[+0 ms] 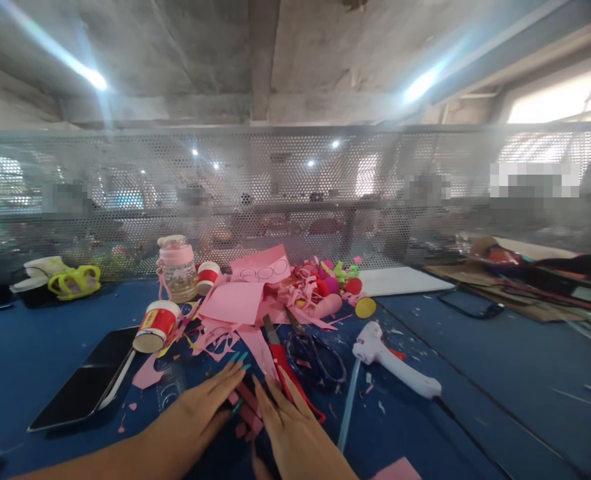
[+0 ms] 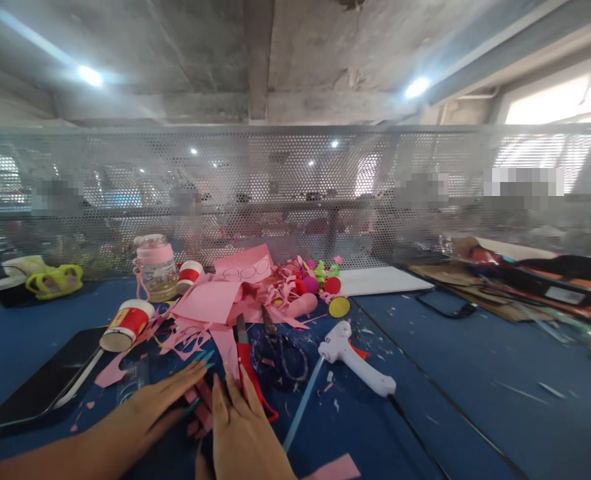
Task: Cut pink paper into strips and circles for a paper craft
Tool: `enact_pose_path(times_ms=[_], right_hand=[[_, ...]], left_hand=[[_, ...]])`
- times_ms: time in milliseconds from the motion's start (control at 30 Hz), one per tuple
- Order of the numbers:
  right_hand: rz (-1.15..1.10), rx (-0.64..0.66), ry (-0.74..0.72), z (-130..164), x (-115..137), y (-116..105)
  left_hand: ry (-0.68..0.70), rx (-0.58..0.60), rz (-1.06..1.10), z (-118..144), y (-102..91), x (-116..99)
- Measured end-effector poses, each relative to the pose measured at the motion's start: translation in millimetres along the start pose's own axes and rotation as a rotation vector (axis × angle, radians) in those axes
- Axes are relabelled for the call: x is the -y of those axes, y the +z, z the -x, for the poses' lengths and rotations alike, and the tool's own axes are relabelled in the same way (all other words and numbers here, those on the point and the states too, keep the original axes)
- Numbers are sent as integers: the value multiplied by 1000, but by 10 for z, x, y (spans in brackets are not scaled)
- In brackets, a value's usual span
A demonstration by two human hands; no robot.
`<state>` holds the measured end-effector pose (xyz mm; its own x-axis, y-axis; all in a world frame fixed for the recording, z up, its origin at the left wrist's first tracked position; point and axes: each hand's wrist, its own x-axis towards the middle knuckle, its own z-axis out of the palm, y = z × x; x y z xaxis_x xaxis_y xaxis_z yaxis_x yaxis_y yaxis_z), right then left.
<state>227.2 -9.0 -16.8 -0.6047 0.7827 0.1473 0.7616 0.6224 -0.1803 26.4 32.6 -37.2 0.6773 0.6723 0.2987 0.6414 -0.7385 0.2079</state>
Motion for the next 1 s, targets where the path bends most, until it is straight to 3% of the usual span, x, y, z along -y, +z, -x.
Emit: enact_pose_path(times_ms=[167, 367, 533, 667, 833, 1000], right_hand=[[-51, 21, 55, 9, 18, -37], [-109, 46, 40, 35, 66, -93], [-137, -4, 100, 35, 92, -67], [-202, -72, 113, 43, 91, -74], [-204, -113, 144, 60, 112, -128], [-144, -80, 213, 29, 79, -121]], left_hand=[[23, 45, 130, -10, -187, -1], [-148, -33, 286, -83, -255, 15], [-188, -55, 278, -115, -370, -24], [-101, -32, 57, -284, -478, 79], [67, -42, -332, -636, -486, 423], [4, -56, -399, -835, -489, 720]])
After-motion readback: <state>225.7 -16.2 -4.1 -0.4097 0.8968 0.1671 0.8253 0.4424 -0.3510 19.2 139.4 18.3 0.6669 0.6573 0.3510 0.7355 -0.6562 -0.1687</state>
